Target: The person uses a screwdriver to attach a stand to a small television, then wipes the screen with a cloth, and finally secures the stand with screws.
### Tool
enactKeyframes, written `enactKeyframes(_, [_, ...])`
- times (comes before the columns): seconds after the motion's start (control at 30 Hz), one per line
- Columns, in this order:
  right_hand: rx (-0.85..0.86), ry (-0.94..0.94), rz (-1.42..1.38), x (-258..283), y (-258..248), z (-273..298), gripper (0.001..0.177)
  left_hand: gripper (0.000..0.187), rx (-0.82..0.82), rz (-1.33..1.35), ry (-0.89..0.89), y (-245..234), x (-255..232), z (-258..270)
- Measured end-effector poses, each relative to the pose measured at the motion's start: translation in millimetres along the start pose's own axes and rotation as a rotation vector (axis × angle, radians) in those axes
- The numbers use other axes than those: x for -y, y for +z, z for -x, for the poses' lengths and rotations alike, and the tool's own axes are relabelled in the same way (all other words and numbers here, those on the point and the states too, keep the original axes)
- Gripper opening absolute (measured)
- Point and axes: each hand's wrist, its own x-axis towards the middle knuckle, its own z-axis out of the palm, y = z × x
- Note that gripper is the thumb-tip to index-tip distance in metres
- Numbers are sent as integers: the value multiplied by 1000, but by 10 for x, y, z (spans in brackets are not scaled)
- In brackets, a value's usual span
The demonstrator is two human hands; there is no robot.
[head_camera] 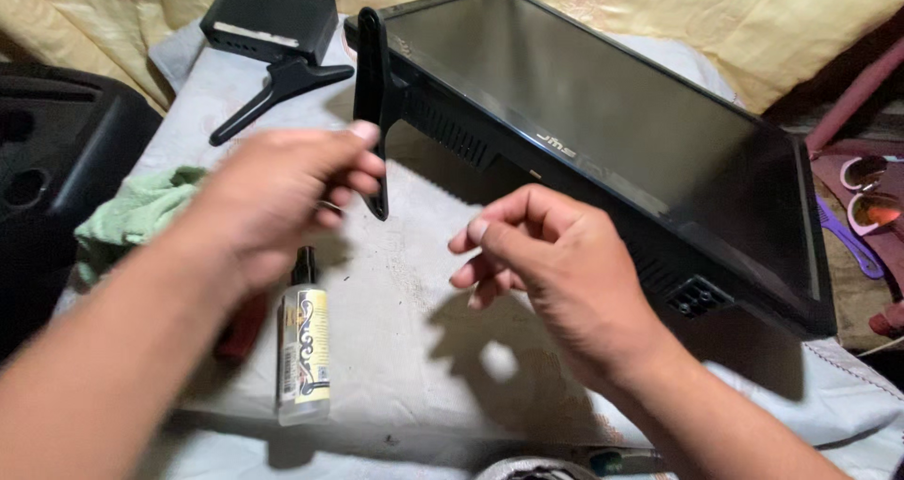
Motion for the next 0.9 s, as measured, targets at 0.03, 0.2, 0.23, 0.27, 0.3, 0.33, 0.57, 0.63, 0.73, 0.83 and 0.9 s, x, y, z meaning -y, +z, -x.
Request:
enactKeyframes(0.03, [-8,30,19,-19,6,-9,11,23,-34,-44,73,-115,17,-109])
enactKeyframes(0.2, [46,97,114,-102,-37,-55,11,25,-434,-638,323,-772,202,-768])
enactKeyframes(0.23, [40,142,146,-117,-35,-73,13,24,-470,-736,416,-904,258,-910])
enactKeyframes(0.27, [34,187,178,-125,-39,-87,15,24,-503,-833,511,-1016,328,-1055])
enactKeyframes(0.3, [41,191,202,-129,-48,-91,13,24,-535,-930,607,-1121,393,-1201])
enactKeyframes(0.33, [48,195,225,-134,-56,-89,13,27,-540,-995,640,-1220,439,-1349])
enactKeyframes(0.57, [0,288,224,-171,-156,-72,18,47,-498,-1292,550,-1435,584,-1915])
enactKeyframes(0.63, [32,284,172,-187,-198,-82,18,48,-489,-1336,458,-1369,560,-1906])
enactKeyframes(0.73, [35,293,148,-172,-233,-62,17,40,-461,-1402,379,-1327,482,-1814])
enactKeyframes(0.83, [25,320,193,-130,-231,-39,18,33,-469,-1406,342,-1300,376,-1731])
enactKeyframes(0.9, [25,326,191,-115,-229,-8,18,32,-496,-1296,351,-1298,302,-1645])
